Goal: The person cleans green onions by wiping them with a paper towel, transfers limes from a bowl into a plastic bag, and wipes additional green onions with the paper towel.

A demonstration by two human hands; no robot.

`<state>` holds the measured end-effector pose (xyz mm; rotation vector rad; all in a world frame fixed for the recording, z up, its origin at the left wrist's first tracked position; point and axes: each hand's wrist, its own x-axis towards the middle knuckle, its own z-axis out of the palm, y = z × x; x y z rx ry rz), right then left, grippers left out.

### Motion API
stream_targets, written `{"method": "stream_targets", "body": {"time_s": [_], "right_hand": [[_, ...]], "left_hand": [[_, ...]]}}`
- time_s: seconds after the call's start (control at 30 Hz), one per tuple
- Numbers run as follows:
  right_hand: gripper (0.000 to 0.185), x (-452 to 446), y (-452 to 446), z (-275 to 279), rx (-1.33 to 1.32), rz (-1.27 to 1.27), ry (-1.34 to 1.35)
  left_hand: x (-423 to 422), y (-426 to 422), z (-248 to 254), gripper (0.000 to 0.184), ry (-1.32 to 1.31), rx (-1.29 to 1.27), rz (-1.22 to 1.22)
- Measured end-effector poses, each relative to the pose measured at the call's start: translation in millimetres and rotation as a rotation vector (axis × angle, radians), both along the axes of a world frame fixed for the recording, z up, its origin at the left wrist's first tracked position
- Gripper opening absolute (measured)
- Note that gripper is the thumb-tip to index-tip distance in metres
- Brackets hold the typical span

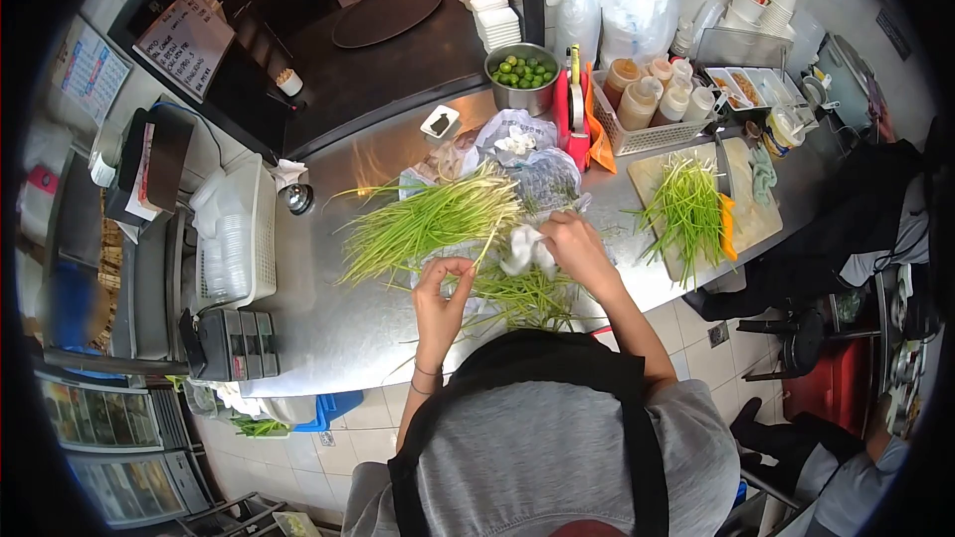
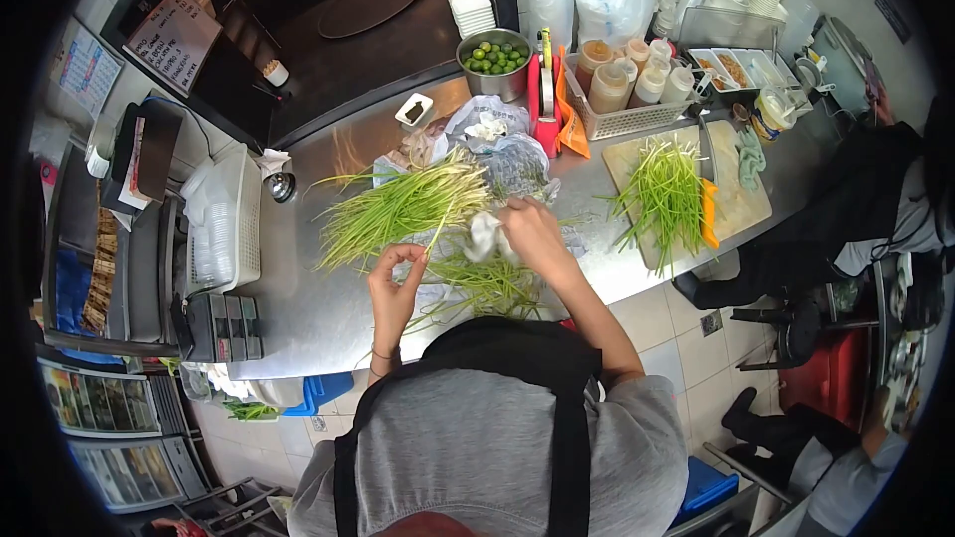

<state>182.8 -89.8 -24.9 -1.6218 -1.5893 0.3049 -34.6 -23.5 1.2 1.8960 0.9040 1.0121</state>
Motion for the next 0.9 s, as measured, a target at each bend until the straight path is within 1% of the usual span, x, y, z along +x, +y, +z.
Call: {"method": "stream_targets", "body": {"time_s": [0.07, 0.17, 0.27, 0.37, 0.4, 0.5, 0.53, 0.57, 0.63, 0.67, 0.77, 0.8, 0.9], "right_hand": [[0.009, 0.1, -1.0, 10.9, -0.073, 0.091, 0.084], [0.014, 0.1, 0.8, 6.9, -0.017, -0.028, -0.022], [0.019, -5.4, -3.3, 34.8, -0.031, -0.082, 0.342], [0.025, 5.3, 5.9, 13.0, -0.11, -0.015, 0.2], [0.028, 4.0, 6.4, 11.4, 0.055, -0.034, -0.156], [0.02, 0.6, 5.2, 14.4, -0.1, -0.004, 0.213], [0.014, 0.3, 7.8, 12.9, -0.141, -0.022, 0.212], [0.013, -3.4, 9.4, 5.2, -0.152, 0.023, 0.467], [0.013, -8.8, 19.6, -6.9, -0.155, 0.117, 0.968], [0.016, -10.5, 19.1, -11.9, -0.171, 0.134, 1.099], [0.016, -18.2, 16.7, -10.0, -0.173, 0.178, 1.622], [0.019, -17.1, 14.3, -8.8, -0.162, 0.231, 1.691], [0.021, -23.2, 14.2, -22.9, -0.106, 0.241, 1.522]], "left_hand": [[2.0, 2.4, 3.5, 0.008, -0.009, 0.05, -0.015], [-4.1, -5.7, 2.6, 0.008, 0.018, 0.056, -0.031], [-1.1, -2.6, 8.8, 0.008, -0.001, 0.079, -0.016], [-3.5, -5.5, 9.9, 0.008, 0.017, 0.094, -0.017], [-3.5, -5.6, 11.4, 0.007, 0.019, 0.106, -0.023], [-1.7, -3.6, 12.6, 0.008, 0.014, 0.11, -0.018], [0.2, -3.1, 10.4, 0.008, 0.001, 0.098, -0.025], [2.7, -3.0, 7.6, 0.009, -0.014, 0.087, -0.034], [11.9, 2.4, -1.6, 0.008, 0.037, 0.135, -0.032], [15.0, 3.6, -6.2, 0.008, 0.065, 0.158, -0.029], [23.6, 4.6, -13.4, 0.008, 0.136, 0.207, -0.035], [25.4, 4.2, -14.8, 0.008, 0.136, 0.208, -0.028], [27.1, 4.1, -16.1, 0.008, 0.142, 0.25, -0.063]]}}
